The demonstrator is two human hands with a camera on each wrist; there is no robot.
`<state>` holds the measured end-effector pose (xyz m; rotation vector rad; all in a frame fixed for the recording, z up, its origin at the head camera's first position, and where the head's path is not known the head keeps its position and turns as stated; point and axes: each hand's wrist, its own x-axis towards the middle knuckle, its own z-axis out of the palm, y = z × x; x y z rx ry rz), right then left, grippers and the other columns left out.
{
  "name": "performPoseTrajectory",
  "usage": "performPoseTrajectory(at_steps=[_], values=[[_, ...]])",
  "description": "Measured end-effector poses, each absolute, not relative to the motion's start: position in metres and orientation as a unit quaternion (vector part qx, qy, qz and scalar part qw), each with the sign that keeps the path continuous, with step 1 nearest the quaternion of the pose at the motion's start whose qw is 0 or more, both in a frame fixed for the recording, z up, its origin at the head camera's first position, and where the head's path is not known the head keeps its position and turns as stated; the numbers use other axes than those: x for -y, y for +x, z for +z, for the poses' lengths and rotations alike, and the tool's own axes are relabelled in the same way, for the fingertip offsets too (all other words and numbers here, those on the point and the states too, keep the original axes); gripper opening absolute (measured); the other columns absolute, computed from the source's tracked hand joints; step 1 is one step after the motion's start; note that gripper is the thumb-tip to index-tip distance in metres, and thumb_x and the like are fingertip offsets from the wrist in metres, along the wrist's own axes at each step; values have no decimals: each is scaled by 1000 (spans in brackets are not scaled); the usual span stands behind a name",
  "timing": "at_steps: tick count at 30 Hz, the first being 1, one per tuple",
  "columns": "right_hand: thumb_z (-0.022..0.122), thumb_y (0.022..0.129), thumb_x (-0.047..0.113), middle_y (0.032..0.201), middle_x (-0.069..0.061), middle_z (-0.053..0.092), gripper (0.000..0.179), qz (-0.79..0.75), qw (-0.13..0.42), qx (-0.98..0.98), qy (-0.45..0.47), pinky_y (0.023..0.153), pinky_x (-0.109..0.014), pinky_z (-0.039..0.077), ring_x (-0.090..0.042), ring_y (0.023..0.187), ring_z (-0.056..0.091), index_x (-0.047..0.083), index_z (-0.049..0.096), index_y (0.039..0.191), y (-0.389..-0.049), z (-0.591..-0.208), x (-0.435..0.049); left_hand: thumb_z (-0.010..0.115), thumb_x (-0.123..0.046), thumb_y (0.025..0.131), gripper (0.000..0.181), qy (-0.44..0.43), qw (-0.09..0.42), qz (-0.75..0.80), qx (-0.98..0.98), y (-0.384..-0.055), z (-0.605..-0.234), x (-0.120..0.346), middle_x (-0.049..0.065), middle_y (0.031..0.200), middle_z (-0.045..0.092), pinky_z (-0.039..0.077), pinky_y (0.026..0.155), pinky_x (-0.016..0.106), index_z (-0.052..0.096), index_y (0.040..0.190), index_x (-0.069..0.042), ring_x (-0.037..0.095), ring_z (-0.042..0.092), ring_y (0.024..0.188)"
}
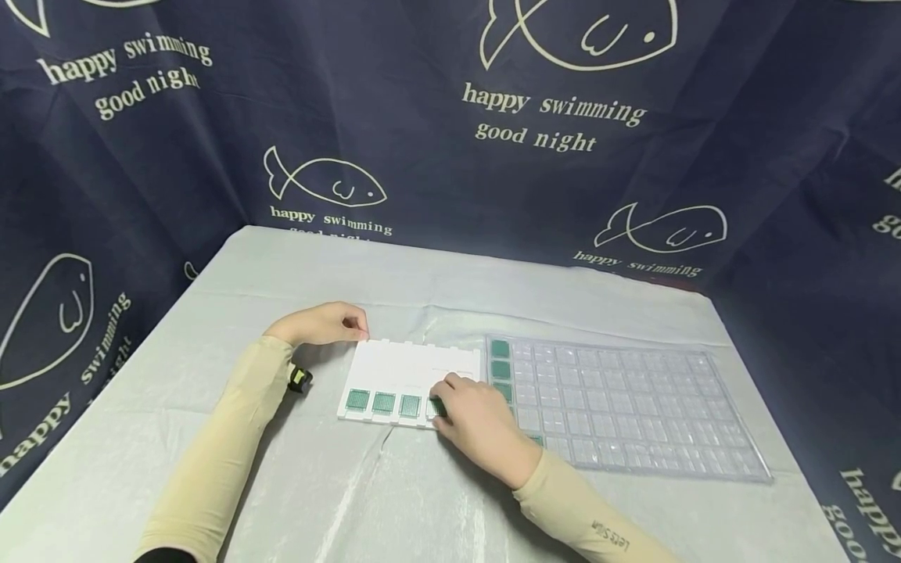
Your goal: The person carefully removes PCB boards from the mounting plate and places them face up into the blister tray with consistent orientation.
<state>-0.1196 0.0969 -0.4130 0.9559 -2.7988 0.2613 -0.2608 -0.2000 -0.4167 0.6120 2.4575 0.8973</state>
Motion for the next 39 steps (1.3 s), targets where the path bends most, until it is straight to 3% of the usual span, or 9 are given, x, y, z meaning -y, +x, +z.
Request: performPoseTrajectory(at_steps=[9,16,39], values=[[86,79,25,96,3,70,33,102,73,944,306,67,-30,54,-7,72,58,12,72,106,-118,-407,-101,64,-18,98,10,219,229,323,-892,-259,-414,199,7,113,70,43,106,48,70,97,-11,24,57,108],[86,79,26,94,4,70,32,97,71,944,308,65,-29,53,-6,70,56,14,72,105,-115,-407,-103,64,-18,99,10,215,233,328,-890,-259,-414,199,9,118,69,41,110,52,70,98,-10,26,57,113],[86,80,27,95,5,70,30,96,67,951,286,68,-31,55,-10,77,65,15,73,104,-113,-405,-111,64,-17,99,9,208,234,333,-889,-261,-416,200,6,115,69,41,107,48,71,99,-12,24,55,110]])
